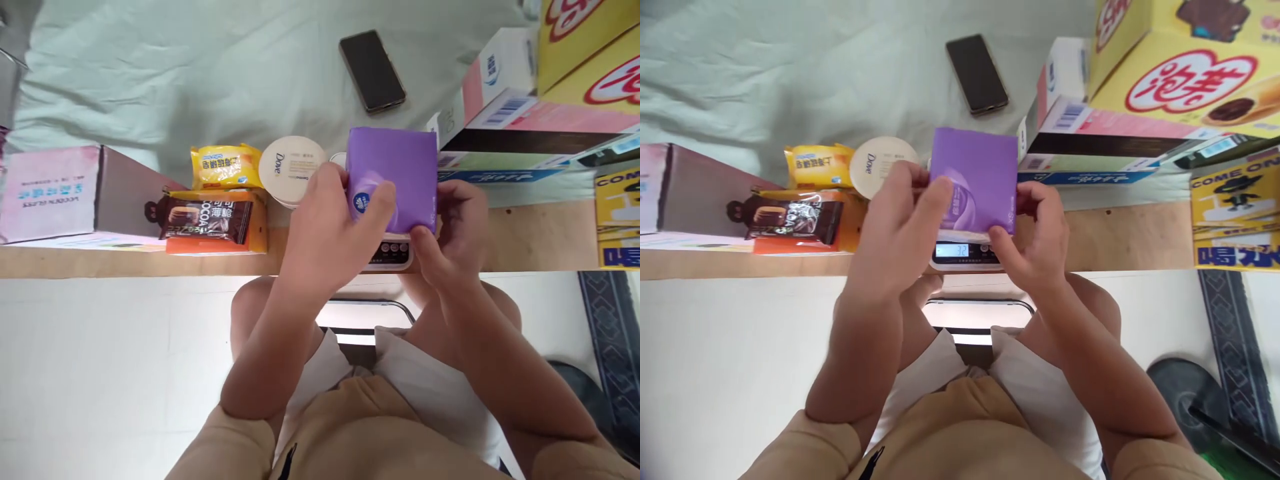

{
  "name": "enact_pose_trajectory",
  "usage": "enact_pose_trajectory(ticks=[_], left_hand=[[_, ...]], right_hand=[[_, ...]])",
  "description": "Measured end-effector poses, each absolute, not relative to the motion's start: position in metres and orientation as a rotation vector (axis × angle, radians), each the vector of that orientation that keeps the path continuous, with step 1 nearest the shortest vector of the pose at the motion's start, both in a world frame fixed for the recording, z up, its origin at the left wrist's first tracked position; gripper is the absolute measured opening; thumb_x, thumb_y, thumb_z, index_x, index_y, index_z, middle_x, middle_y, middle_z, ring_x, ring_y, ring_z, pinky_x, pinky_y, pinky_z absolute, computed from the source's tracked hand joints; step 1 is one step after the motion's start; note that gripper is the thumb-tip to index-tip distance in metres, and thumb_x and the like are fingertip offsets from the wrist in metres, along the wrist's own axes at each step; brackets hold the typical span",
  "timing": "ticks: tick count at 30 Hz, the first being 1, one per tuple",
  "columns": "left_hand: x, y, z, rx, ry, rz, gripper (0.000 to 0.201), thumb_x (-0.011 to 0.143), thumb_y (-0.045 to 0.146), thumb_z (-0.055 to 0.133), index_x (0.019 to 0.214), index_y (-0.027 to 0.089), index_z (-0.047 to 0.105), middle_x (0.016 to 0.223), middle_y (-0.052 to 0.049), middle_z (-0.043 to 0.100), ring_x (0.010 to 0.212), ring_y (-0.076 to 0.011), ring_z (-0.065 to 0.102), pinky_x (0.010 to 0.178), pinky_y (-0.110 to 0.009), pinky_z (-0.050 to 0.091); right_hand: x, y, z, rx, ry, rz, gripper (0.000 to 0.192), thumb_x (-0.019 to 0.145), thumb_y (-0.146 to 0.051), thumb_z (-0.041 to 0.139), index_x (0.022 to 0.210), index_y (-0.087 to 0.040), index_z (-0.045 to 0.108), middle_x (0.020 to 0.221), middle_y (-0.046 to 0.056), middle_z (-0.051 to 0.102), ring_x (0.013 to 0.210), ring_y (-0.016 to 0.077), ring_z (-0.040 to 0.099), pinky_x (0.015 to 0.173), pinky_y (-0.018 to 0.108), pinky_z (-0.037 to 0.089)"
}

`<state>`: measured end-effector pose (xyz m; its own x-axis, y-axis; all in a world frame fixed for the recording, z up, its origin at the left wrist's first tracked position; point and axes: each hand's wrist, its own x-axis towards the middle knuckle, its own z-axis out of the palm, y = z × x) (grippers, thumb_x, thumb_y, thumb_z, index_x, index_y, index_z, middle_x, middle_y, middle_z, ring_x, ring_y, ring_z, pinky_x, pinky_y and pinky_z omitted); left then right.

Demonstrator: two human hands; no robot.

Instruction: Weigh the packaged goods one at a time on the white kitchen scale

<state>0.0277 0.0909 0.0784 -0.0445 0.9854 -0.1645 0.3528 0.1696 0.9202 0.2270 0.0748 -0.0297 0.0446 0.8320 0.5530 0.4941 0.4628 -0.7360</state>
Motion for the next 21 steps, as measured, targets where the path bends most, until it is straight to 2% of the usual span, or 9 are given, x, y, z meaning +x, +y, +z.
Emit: enact_pose_trajectory(ticks=[3,5,9,11,15,21], left_hand=[[0.021,0.097,0.069,1.390,1.544,0.815,0.026,0.096,0.042,0.079,0.098,0.025,0.061,0.106,-0.007,0.076,0.102,-0.0266,0.071,0.090,-0.045,0.054],[0.014,0.100,0.068,1.398,1.488,0.933,0.019,0.097,0.039,0.078,0.094,0.025,0.065,0.094,-0.004,0.075,0.091,-0.0233,0.070,0.083,-0.042,0.053],[0.000,0.107,0.068,1.336,1.345,1.356,0.020,0.100,0.034,0.076,0.085,0.026,0.066,0.082,0.000,0.068,0.080,-0.0176,0.061,0.079,-0.037,0.051],[-0.003,0.109,0.066,1.283,1.279,1.422,0.024,0.097,0.036,0.082,0.084,0.025,0.065,0.084,0.000,0.066,0.082,-0.0163,0.060,0.080,-0.035,0.050],[-0.002,0.110,0.058,1.313,1.276,1.368,0.030,0.096,0.041,0.086,0.084,0.023,0.066,0.086,0.000,0.067,0.086,-0.0158,0.061,0.083,-0.033,0.052],[0.004,0.109,0.060,1.388,1.291,1.206,0.014,0.097,0.030,0.078,0.086,0.027,0.069,0.089,-0.001,0.071,0.087,-0.0168,0.069,0.079,-0.034,0.058]], right_hand=[[0.237,0.078,-0.043,-1.147,-1.574,0.383,0.056,0.095,-0.059,0.078,0.140,-0.028,0.066,0.119,0.006,0.066,0.103,0.0217,0.067,0.090,0.042,0.059],[0.241,0.079,-0.048,-1.090,-1.513,0.386,0.059,0.093,-0.067,0.077,0.139,-0.029,0.069,0.118,0.006,0.067,0.104,0.0229,0.069,0.090,0.043,0.059],[0.245,0.086,-0.051,-1.035,-1.345,0.329,0.057,0.103,-0.078,0.048,0.133,-0.034,0.067,0.107,0.005,0.061,0.094,0.0221,0.066,0.084,0.043,0.059],[0.246,0.090,-0.050,-1.051,-1.251,0.316,0.056,0.103,-0.077,0.043,0.125,-0.032,0.068,0.100,0.004,0.058,0.088,0.0214,0.064,0.078,0.041,0.057],[0.244,0.089,-0.047,-1.081,-1.180,0.341,0.055,0.100,-0.077,0.048,0.115,-0.029,0.070,0.094,0.004,0.057,0.084,0.0207,0.064,0.070,0.038,0.052],[0.241,0.078,-0.048,-1.087,-1.318,0.429,0.049,0.105,-0.072,0.048,0.127,-0.034,0.069,0.105,0.005,0.063,0.094,0.0204,0.069,0.078,0.039,0.059]])
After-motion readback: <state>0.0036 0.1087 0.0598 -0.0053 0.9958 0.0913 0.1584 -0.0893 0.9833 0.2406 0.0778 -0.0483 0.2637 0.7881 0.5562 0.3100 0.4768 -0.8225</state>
